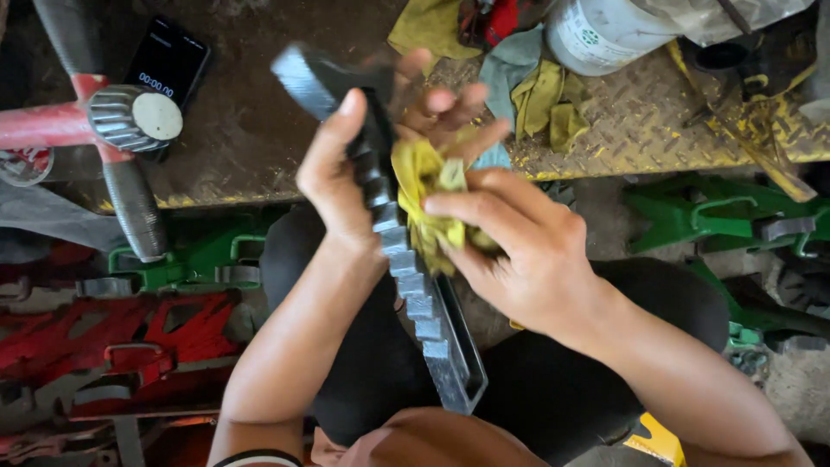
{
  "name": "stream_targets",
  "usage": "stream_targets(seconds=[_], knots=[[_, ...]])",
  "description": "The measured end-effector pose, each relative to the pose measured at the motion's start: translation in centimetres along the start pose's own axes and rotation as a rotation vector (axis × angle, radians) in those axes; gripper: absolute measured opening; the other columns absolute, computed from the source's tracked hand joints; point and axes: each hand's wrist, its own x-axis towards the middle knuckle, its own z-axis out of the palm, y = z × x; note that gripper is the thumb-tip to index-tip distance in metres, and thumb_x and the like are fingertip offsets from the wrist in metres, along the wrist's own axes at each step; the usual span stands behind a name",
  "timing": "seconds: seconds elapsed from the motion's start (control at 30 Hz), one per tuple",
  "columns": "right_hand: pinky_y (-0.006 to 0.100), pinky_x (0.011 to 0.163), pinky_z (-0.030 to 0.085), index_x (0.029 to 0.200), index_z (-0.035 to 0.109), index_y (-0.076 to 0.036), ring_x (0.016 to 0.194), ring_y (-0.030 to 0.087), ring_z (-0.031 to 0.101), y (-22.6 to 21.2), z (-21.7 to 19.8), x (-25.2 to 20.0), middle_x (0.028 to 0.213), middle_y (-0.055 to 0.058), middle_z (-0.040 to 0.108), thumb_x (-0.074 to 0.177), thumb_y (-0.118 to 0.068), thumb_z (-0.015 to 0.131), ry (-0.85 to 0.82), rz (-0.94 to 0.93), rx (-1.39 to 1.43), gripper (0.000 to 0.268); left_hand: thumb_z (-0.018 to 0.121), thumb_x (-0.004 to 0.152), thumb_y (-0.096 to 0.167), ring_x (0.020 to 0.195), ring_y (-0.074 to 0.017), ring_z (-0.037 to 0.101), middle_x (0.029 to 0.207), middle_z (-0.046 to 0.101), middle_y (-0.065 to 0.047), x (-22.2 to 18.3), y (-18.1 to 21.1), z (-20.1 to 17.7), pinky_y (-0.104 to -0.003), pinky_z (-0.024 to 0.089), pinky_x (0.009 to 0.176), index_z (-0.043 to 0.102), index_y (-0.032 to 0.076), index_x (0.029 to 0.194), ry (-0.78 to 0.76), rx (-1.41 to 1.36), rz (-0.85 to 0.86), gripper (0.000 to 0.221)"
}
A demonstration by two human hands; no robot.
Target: Cleaning and wiping down various mechanical components and tool parts with a cloth at a workbench.
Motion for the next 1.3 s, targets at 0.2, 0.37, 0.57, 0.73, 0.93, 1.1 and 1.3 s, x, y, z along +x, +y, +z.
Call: stream_targets(seconds=[0.2,0.37,0.57,0.73,0.93,1.1,1.3], knots=[[0.027,0.083,0.061,0.121,0.073,-0.015,0.102,0.019,0.071,3.1,1.2,1.6,0.118,0.004,0.063,0.095,0.005,0.085,0.309,-0.141,-0.26,0.035,0.057,0.108,0.049,0.11,-0.0296,0.059,0.112,0.063,-0.015,-1.9,-3.4,-4.6,-0.043,0.048,0.095,0.048,-0.002,0.135,-0.039,0.136,-0.161,0.058],[0.028,0.082,0.06,0.131,0.073,-0.013,0.101,0.019,0.068,3.5,2.2,1.9,0.115,0.006,0.063,0.098,0.006,0.079,0.347,-0.181,-0.248,0.039,0.051,0.11,0.062,0.127,-0.0284,0.053,0.135,0.052,-0.018,-1.4,-2.9,-2.3,-0.042,0.045,0.112,0.039,0.0,0.157,-0.023,0.396,-0.065,0.079],[0.036,0.086,0.06,0.128,0.072,-0.008,0.099,0.025,0.069,0.3,1.4,0.7,0.111,0.01,0.063,0.091,-0.002,0.07,0.033,-0.098,-0.035,0.037,0.04,0.102,0.067,0.134,-0.0406,0.05,0.147,0.054,-0.025,-0.9,-0.3,-1.0,-0.059,0.035,0.12,0.036,0.006,0.155,-0.068,0.041,-0.023,0.081],[0.046,0.09,0.056,0.125,0.064,0.007,0.105,0.04,0.065,-3.3,0.7,2.5,0.115,0.022,0.06,0.089,-0.008,0.067,-0.004,-0.191,0.004,0.039,0.039,0.106,0.07,0.132,-0.0358,0.053,0.143,0.055,-0.022,-1.4,0.7,-2.3,-0.053,0.036,0.124,0.04,0.003,0.153,-0.024,-0.03,0.056,0.081],[0.033,0.072,0.059,0.119,0.077,-0.014,0.081,0.019,0.073,0.4,-3.2,1.3,0.099,0.006,0.075,0.096,-0.019,0.073,-0.41,0.144,0.22,0.024,0.049,0.101,0.068,0.117,-0.0298,0.064,0.125,0.068,-0.018,-0.6,2.2,-3.2,-0.046,0.041,0.119,0.049,-0.002,0.143,0.065,-0.044,0.18,0.081],[0.034,0.086,0.063,0.117,0.074,-0.009,0.096,0.023,0.079,5.7,-4.2,1.8,0.112,0.01,0.079,0.102,-0.013,0.069,-0.262,0.123,0.06,0.016,0.055,0.099,0.069,0.093,-0.0247,0.065,0.098,0.067,-0.014,-1.1,2.9,-3.4,-0.038,0.049,0.102,0.05,-0.002,0.137,0.161,-0.037,0.258,0.081],[0.046,0.098,0.058,0.129,0.071,-0.004,0.106,0.037,0.072,13.7,-0.4,0.2,0.124,0.021,0.069,0.099,-0.006,0.067,-0.17,0.255,-0.33,0.03,0.051,0.099,0.071,0.078,-0.0153,0.056,0.083,0.056,-0.008,-1.3,3.2,-3.6,-0.026,0.047,0.083,0.05,-0.007,0.135,-0.011,-0.061,0.248,0.086]])
